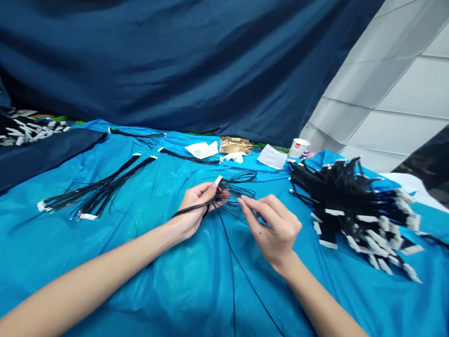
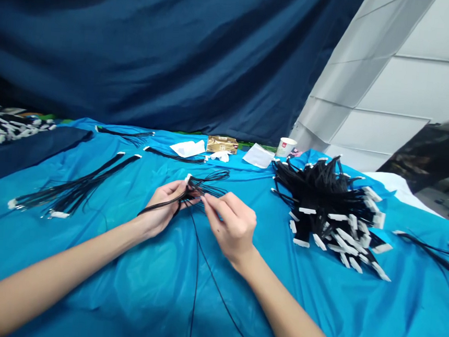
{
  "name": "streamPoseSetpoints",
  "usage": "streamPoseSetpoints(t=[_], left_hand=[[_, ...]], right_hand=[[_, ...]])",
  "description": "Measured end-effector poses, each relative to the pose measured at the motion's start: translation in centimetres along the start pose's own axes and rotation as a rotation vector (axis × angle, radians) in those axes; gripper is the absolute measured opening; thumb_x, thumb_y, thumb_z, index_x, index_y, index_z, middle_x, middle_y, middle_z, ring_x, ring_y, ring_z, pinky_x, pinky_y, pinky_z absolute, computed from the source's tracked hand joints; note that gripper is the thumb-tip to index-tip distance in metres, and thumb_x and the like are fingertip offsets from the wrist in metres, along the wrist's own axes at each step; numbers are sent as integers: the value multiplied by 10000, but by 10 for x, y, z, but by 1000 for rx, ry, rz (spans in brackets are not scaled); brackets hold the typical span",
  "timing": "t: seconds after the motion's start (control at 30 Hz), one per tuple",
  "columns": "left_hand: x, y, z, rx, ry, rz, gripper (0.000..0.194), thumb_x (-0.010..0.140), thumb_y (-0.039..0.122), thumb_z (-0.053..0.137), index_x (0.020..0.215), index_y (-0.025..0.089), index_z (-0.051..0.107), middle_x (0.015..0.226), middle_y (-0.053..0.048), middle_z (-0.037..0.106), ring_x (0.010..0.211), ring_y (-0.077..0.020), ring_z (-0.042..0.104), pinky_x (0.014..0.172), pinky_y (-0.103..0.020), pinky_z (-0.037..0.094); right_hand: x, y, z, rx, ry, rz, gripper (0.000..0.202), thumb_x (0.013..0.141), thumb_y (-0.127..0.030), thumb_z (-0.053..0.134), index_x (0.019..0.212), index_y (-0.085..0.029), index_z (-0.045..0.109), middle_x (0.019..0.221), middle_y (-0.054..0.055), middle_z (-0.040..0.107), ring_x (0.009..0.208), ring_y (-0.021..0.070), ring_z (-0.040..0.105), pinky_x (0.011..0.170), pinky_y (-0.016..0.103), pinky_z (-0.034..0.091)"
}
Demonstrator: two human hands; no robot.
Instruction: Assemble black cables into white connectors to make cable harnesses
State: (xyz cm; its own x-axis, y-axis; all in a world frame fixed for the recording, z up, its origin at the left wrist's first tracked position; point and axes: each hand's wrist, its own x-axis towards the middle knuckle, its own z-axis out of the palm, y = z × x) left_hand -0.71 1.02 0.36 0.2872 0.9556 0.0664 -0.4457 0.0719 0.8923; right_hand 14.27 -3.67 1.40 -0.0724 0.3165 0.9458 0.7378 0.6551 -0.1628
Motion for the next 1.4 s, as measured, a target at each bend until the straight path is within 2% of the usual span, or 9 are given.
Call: streamPoseSetpoints(t=[0.1,0.4,0.8,1.0,1.17,1.3,1.4], left_hand=[[-2,0,3,9,9,-12,244,711,361,626,759,123,641,802,-58,650,828,-172,601,811,-342,470],[-6,-3,7,32,-36,-32,239,723,352,617,782,123,647,858,-74,668,851,-187,609,810,-337,474],[-7,-3,8,41,-28,-47,244,715,356,624,797,129,653,865,-69,669,845,-185,610,801,-329,474],[-8,-3,9,66,-33,-16,234,726,354,613,798,135,656,856,-59,670,829,-174,607,801,-322,469],[-9,-6,11,95,17,-6,238,693,349,645,809,141,665,810,-45,675,751,-155,605,734,-276,468],[-10,-8,12,132,32,3,234,680,343,658,801,143,670,765,-32,678,674,-132,594,673,-244,461],[-11,-9,12,126,25,9,252,680,347,658,817,136,668,771,-35,678,688,-136,596,679,-247,460]], right_hand=[[-4,0,5,-16,-62,-11,76,768,-138,584,791,-171,648,585,2,571,510,86,501,500,213,402],[-7,3,7,-80,-95,-31,48,769,-155,590,748,-162,633,586,9,574,535,97,490,521,232,380],[-9,3,7,-93,-78,-58,20,747,-142,615,747,-158,626,589,10,572,529,96,475,513,240,366],[-7,-1,8,-50,-69,-8,35,748,-138,606,718,-149,620,572,4,546,524,94,470,506,233,369],[-7,-4,9,1,-72,59,73,753,-135,592,685,-151,611,545,-10,506,505,85,436,492,226,347],[-8,-5,10,1,-74,49,94,755,-127,586,664,-141,604,524,-17,468,493,81,410,479,225,326],[-9,-4,10,-4,-78,37,96,759,-125,582,666,-134,605,526,-14,465,497,83,407,479,228,326]])
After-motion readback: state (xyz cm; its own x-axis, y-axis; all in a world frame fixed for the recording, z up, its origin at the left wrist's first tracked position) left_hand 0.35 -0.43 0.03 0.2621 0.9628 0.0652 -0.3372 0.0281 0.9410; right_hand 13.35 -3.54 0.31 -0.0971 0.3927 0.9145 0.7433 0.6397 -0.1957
